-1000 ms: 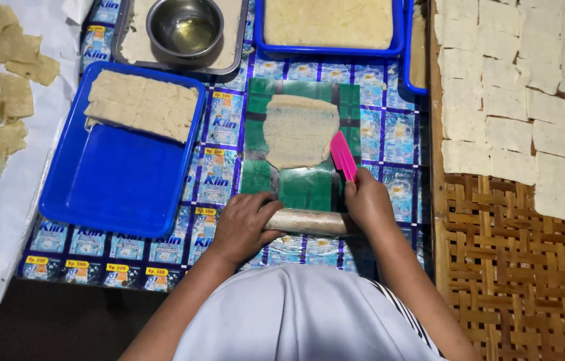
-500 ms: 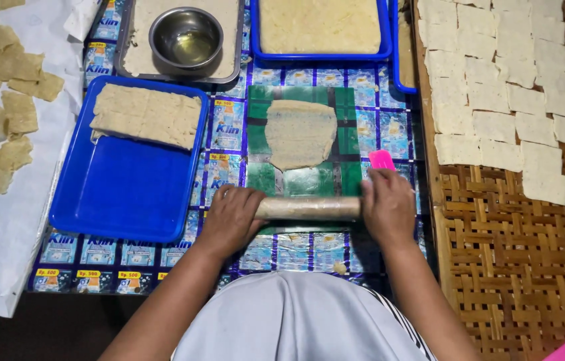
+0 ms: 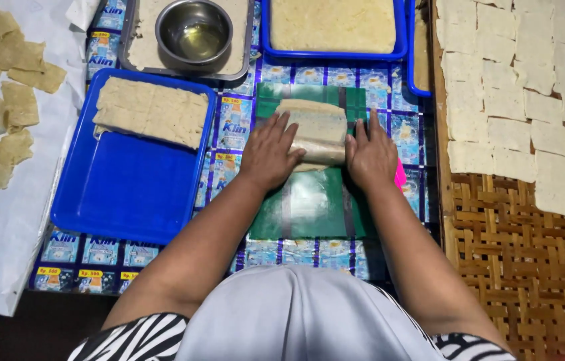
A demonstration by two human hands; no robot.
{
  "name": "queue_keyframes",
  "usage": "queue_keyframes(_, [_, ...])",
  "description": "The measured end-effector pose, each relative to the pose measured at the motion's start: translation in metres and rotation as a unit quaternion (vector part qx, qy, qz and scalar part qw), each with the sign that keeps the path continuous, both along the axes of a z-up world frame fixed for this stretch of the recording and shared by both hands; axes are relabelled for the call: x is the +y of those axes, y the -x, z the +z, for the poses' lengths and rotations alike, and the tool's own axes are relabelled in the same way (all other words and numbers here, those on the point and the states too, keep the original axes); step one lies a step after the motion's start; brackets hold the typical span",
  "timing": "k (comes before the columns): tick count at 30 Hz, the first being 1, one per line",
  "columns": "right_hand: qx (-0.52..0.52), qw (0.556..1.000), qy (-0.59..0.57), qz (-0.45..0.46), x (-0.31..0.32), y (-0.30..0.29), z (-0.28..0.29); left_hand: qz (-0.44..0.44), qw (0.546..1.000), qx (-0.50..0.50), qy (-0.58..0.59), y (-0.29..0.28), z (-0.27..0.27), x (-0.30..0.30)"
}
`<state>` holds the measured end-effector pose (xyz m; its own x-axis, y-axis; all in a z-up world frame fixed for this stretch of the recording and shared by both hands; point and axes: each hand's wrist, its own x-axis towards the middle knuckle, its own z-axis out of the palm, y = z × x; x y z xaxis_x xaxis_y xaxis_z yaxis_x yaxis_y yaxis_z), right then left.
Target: Flattening dough using a rolling pin and cutting it into squares.
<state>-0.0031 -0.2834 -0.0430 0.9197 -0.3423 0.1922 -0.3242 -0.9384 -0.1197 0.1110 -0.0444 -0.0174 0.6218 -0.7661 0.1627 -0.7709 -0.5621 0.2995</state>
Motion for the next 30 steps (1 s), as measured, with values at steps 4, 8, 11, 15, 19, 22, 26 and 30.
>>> queue_keyframes(4, [0.024, 0.999, -0.032, -0.017, -0.006, -0.023, 0.012, 0.051, 0.999, 0.011, -0.012, -0.015, 0.004, -0.021])
queue_keyframes(8, [0.028, 0.998, -0.054, -0.031, -0.021, -0.049, 0.017, 0.094, 0.991, 0.055, -0.077, -0.032, 0.022, -0.040])
queue_keyframes(11, [0.033, 0.997, -0.057, -0.038, -0.010, -0.032, 0.013, 0.107, 0.987, 0.070, -0.093, -0.020, 0.018, -0.034])
queue_keyframes(15, [-0.073, 0.997, 0.008, 0.011, 0.012, 0.012, -0.005, 0.066, 0.998, -0.015, -0.018, 0.016, -0.008, -0.005])
queue_keyframes(19, [-0.097, 0.995, 0.033, 0.019, 0.001, -0.003, -0.014, 0.084, 0.996, -0.008, -0.014, 0.009, -0.014, -0.012])
queue_keyframes(22, [-0.011, 0.998, -0.052, -0.013, -0.018, -0.054, 0.012, 0.111, 0.993, 0.010, -0.035, -0.040, -0.007, -0.041])
queue_keyframes(26, [0.072, 0.994, -0.069, -0.053, -0.031, -0.103, 0.043, 0.166, 0.981, 0.033, -0.095, -0.083, 0.001, -0.068])
queue_keyframes(30, [0.060, 0.994, -0.070, -0.054, -0.020, -0.086, 0.033, 0.158, 0.982, 0.051, -0.089, -0.070, -0.001, -0.057])
